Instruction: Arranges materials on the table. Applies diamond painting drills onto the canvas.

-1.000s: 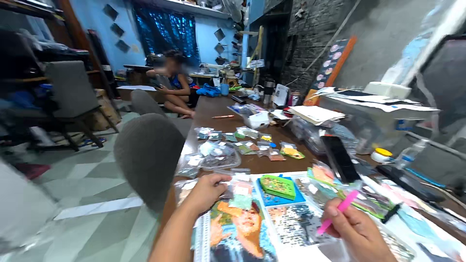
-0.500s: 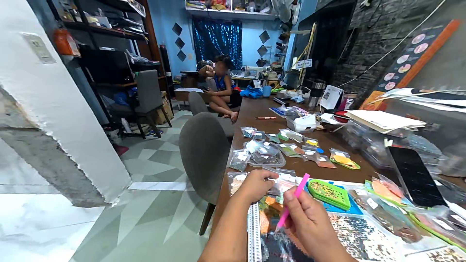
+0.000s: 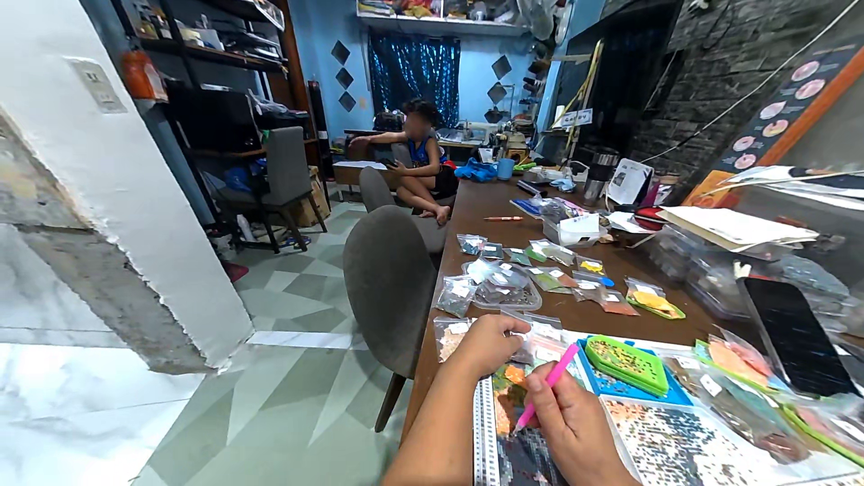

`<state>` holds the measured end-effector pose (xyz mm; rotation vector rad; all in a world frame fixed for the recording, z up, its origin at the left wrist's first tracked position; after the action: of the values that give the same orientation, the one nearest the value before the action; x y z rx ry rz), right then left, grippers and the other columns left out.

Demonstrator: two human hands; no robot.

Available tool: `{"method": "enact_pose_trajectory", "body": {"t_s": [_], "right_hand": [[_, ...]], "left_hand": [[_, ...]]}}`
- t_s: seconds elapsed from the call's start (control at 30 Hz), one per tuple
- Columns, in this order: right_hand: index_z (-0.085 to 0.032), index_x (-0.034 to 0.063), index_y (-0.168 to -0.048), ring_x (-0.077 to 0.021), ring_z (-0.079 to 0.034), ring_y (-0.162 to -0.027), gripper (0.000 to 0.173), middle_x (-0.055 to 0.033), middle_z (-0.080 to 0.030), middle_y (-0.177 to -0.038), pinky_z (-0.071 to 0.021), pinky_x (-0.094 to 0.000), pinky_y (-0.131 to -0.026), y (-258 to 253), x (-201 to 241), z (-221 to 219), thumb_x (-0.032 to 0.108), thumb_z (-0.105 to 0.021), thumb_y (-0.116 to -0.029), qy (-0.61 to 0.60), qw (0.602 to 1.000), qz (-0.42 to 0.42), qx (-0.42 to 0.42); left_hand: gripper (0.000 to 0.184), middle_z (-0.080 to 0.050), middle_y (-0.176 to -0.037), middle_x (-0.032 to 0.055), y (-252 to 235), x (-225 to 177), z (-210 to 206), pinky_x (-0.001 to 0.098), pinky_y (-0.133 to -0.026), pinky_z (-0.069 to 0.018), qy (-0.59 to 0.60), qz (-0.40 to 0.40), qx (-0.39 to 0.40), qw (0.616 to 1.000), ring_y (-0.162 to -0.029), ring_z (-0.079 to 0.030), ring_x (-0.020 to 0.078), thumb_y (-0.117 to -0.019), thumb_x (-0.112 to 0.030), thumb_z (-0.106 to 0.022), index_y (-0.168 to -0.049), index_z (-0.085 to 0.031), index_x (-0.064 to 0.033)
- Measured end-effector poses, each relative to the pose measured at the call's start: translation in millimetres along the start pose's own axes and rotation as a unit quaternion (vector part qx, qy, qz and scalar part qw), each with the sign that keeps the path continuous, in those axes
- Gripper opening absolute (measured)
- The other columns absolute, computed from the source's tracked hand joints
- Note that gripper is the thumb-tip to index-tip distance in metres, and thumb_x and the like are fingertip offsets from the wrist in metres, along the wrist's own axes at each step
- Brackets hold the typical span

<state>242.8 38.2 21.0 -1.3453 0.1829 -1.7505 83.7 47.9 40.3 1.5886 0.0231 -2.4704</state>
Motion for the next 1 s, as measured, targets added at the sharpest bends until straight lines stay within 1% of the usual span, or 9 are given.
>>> {"method": "enact_pose_trajectory", "body": {"t_s": [0.27, 0.6, 0.9, 1.0], "right_hand": [[-0.058, 0.0078, -0.092, 0.0023, -0.055, -0.054, 0.04, 0.0055, -0.055, -0.064, -0.0494, -0.0171, -0.05, 0.0, -1.6, -1.2, 0.041, -0.043, -0.109, 0.0, 1.0, -0.002, 0.009], [-0.058, 0.0078, -0.092, 0.0015, -0.055, -0.053, 0.042, 0.0053, -0.055, -0.063, -0.0487, -0.0177, -0.05, 0.3, -1.9, -1.3, 0.043, -0.043, -0.1087, 0.014, 1.0, -0.005, 0.013], [-0.058, 0.008, -0.091, 0.001, -0.054, -0.052, 0.044, 0.0046, -0.054, -0.062, -0.0481, -0.0181, -0.049, 1.2, -2.3, -2.8, 0.045, -0.043, -0.1085, 0.021, 1.0, 0.003, 0.011], [-0.058, 0.0086, -0.091, 0.0013, -0.053, -0.052, 0.044, 0.0048, -0.054, -0.062, -0.0472, -0.0176, -0.048, 1.1, -2.9, -3.6, 0.046, -0.042, -0.1085, 0.021, 1.0, 0.01, 0.013]], "left_hand": [[0.028, -0.067, -0.118, 0.014, -0.5, 0.9, -0.5, 0.0373, -0.09, -0.0511, 0.004, -0.004, 0.002, 1.0, -0.098, -0.064, 0.0183, -0.104, -0.01, -0.055, -0.129, -0.067, -0.0043], [0.028, -0.067, -0.116, 0.0128, -0.4, 0.8, -0.6, 0.0362, -0.089, -0.0508, 0.001, 0.001, 0.002, 1.0, -0.097, -0.063, 0.0171, -0.1041, -0.011, -0.055, -0.129, -0.067, -0.0052], [0.028, -0.067, -0.112, 0.0119, -0.5, 1.8, -1.2, 0.0339, -0.085, -0.0507, 0.002, 0.002, -0.001, 1.0, -0.091, -0.062, 0.0152, -0.104, -0.011, -0.055, -0.128, -0.067, -0.0059], [0.028, -0.067, -0.113, 0.0126, 0.1, 1.0, -0.7, 0.035, -0.086, -0.0506, -0.004, -0.002, 0.001, 1.0, -0.092, -0.062, 0.0162, -0.104, -0.01, -0.054, -0.129, -0.067, -0.0055]]}}
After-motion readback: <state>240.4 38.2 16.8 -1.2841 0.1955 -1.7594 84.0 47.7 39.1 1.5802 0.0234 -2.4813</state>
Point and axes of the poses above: each hand's wrist, its own y-axis away from the middle knuckle, its own z-axis out of the back of the hand, x = y × z, the point moved 2 cm from there along -y, towards the middle knuckle
